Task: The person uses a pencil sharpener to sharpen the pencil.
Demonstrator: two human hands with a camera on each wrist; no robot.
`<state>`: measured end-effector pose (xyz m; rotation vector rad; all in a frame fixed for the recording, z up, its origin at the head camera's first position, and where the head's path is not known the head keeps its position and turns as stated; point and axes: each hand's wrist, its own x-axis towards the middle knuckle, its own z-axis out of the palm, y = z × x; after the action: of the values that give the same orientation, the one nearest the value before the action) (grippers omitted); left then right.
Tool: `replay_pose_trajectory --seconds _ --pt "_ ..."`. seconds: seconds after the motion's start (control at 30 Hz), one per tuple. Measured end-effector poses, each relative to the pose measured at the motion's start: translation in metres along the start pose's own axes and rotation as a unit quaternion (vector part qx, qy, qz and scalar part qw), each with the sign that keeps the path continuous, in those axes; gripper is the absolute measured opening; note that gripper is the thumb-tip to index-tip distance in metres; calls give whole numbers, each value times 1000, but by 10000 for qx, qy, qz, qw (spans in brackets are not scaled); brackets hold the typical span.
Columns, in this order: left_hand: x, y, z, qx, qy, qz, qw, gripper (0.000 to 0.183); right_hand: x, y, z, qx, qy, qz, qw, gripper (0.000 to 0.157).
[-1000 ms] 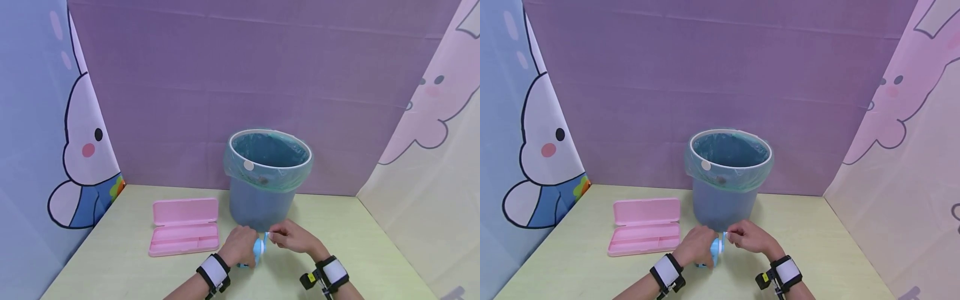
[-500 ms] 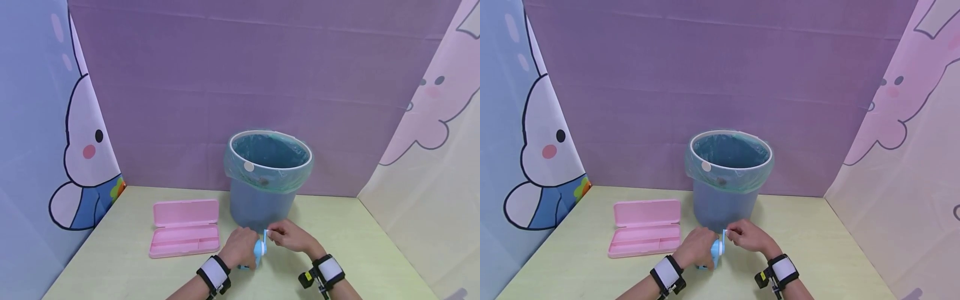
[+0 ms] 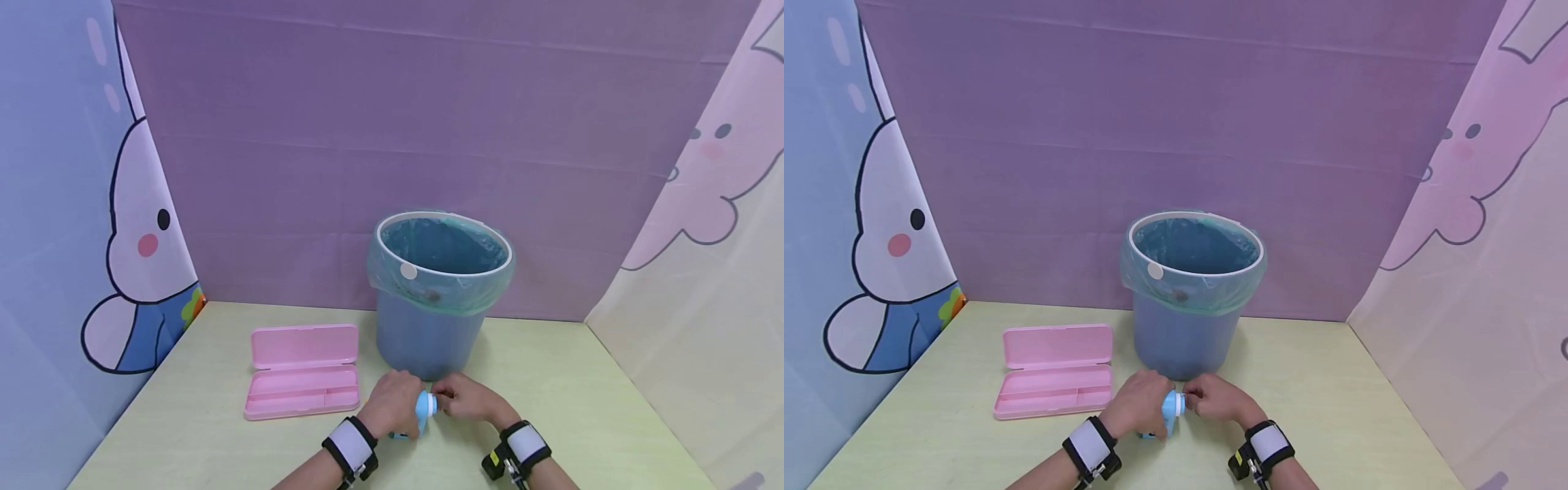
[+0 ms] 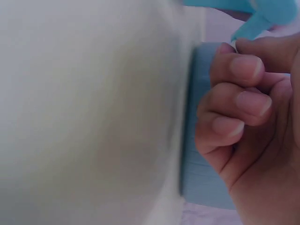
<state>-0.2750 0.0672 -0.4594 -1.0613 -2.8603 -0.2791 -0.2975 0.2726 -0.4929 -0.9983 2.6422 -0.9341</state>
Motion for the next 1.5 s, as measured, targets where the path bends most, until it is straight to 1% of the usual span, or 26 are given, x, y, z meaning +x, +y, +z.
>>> replay_pose_trajectory --seconds 0.07,0.2,0.27,0.43,0.57,0.8,1.07,1.17,1.33,1.5 --pt "1 -1 1 -11 -35 -7 10000 41 0 2 4 -44 -49 -74 10000 26" --pt "3 -2 1 -19 -33 -10 10000 41 -1 4 7 -58 39 -100 9999 27" --pt "3 -2 0 -26 -27 17 10000 42 -1 2 6 -30 14 -24 10000 27" --pt "1 -2 2 -31 -3 63 10000 41 -4 -2 7 190 -275 291 9990 25" --pt "1 -2 3 -25 51 83 9999 41 -6 -5 9 188 -358 404 9984 26" --pt "1 -2 4 -18 -37 187 9998 42 -11 -5 14 130 -380 380 9985 27" --pt "2 -1 1 -62 -140 124 9998 40 -14 -7 15 227 -472 582 9969 31" --pt "2 1 1 -56 -127 133 9998 41 -16 -7 16 274 -555 562 9965 32" --pt "1 1 2 40 6 113 9999 42 -20 -12 17 604 -786 472 9940 33" --pt "1 0 3 101 14 35 9999 43 -26 -17 19 1027 -970 430 9890 33"
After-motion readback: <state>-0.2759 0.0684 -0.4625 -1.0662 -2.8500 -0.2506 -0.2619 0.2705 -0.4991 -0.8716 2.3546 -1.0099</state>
